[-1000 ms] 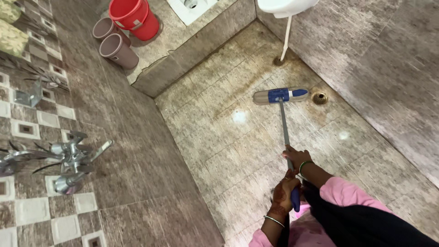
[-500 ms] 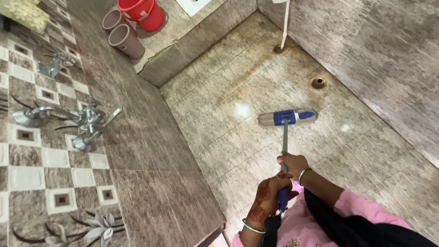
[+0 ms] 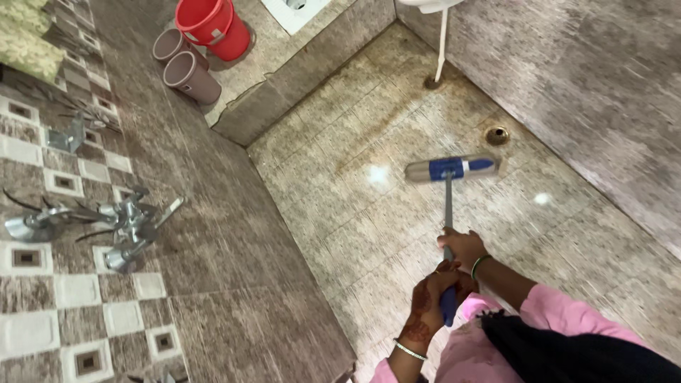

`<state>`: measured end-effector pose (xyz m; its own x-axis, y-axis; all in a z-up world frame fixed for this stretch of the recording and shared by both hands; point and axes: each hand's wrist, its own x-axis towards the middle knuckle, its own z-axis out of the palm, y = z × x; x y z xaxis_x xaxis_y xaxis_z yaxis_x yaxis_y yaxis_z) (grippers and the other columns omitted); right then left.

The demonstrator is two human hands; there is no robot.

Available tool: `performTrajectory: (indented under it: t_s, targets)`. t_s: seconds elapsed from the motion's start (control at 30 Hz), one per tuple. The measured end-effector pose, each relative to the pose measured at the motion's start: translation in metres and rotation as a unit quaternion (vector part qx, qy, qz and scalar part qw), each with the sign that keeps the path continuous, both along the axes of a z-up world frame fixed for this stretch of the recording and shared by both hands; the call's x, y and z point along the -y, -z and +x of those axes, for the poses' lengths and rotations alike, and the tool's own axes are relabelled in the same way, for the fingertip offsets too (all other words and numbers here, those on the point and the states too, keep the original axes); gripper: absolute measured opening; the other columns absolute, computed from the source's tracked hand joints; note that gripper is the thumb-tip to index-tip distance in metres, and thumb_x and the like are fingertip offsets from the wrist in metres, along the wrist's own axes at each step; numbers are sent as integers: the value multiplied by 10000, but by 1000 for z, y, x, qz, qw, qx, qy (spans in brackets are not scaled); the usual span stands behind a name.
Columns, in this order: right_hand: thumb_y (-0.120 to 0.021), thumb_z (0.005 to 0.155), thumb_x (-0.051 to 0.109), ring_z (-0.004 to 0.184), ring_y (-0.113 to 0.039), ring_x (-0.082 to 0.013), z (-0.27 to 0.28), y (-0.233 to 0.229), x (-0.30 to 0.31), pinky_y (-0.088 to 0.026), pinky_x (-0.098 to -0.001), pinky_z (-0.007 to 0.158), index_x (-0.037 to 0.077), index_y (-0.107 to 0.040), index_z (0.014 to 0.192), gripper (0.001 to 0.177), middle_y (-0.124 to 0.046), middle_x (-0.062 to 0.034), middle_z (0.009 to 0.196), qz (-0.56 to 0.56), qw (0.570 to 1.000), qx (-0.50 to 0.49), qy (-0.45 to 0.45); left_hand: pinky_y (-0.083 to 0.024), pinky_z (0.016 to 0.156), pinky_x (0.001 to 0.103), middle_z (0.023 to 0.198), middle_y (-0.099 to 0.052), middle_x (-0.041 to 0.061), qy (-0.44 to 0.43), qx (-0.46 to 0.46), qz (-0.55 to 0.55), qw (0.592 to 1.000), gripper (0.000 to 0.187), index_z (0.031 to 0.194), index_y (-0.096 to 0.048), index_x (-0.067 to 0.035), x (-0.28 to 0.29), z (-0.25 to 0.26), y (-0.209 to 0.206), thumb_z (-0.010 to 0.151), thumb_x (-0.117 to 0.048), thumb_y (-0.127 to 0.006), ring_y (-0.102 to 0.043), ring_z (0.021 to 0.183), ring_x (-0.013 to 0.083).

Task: The person uses a blue flat mop to clean the tiled floor of a bathroom. They move the mop back and forth across the surface, covering the area near the shower fixtures and the floor drain.

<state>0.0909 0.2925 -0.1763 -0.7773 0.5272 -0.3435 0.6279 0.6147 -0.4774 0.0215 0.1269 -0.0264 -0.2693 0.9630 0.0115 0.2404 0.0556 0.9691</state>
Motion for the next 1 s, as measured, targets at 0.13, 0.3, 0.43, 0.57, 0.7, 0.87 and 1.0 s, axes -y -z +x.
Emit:
performTrajectory:
  t_s: [0.13,0.3,0.43,0.57,0.7,0.87,1.0]
  targets:
    - [-754,683,241,935,-695,-361,-27,41,-59,-473,-528,850,230,-601,888,256,-597,-78,1308,45,997,-62,11,-486,1116,351,1243,-676,182,10,-113,6,993,111,937,-666,-39,-44,-21,39,918,-101,-755,-608,1375,315]
    - [-774,662,160,1089,-650,-422,-41,64,-93,-498,-505,912,205,-590,868,280,-565,-141,1392,92,982,-165,-11,-487,1046,359,1389,-639,186,-38,-100,-16,994,171,950,-653,-35,-73,-25,71,883,-138,-772,-601,1305,334]
    - [-802,596,53,1105,-614,-463,-35,64,-72,-526,-468,911,164,-563,901,403,-449,-172,1536,-26,993,-108,41,-488,1074,377,1381,-665,196,-37,-129,11,991,167,953,-676,-38,-57,-22,70,879,-135,-789,-605,1324,345]
    - [-810,613,43,1177,-578,-489,-23,62,-41,-514,-482,915,147,-564,890,385,-480,-231,1484,-52,983,-170,48,-526,1023,364,1332,-680,182,-48,-111,-45,992,164,943,-671,-44,-26,-12,28,889,-156,-778,-652,1256,313]
    - [-828,629,97,1191,-573,-485,-9,52,8,-518,-468,902,138,-569,861,350,-501,-282,1421,-87,977,-189,31,-541,978,381,1269,-705,202,-76,-144,-52,985,166,868,-687,-34,16,6,-32,850,-147,-807,-666,1246,336]
    - [-765,708,182,1166,-639,-422,12,-9,84,-520,-452,920,146,-558,860,259,-604,-193,1315,-115,982,-140,-46,-561,897,398,1270,-709,196,-88,-130,-88,984,169,886,-683,-31,85,35,-95,844,-145,-801,-706,1111,358]
    - [-761,738,226,1105,-658,-378,20,-99,126,-486,-466,916,159,-576,868,235,-550,-81,1406,-128,990,42,-44,-564,875,396,1259,-715,181,-102,-127,-113,980,159,881,-689,-45,118,48,-115,834,-150,-799,-728,1026,351]
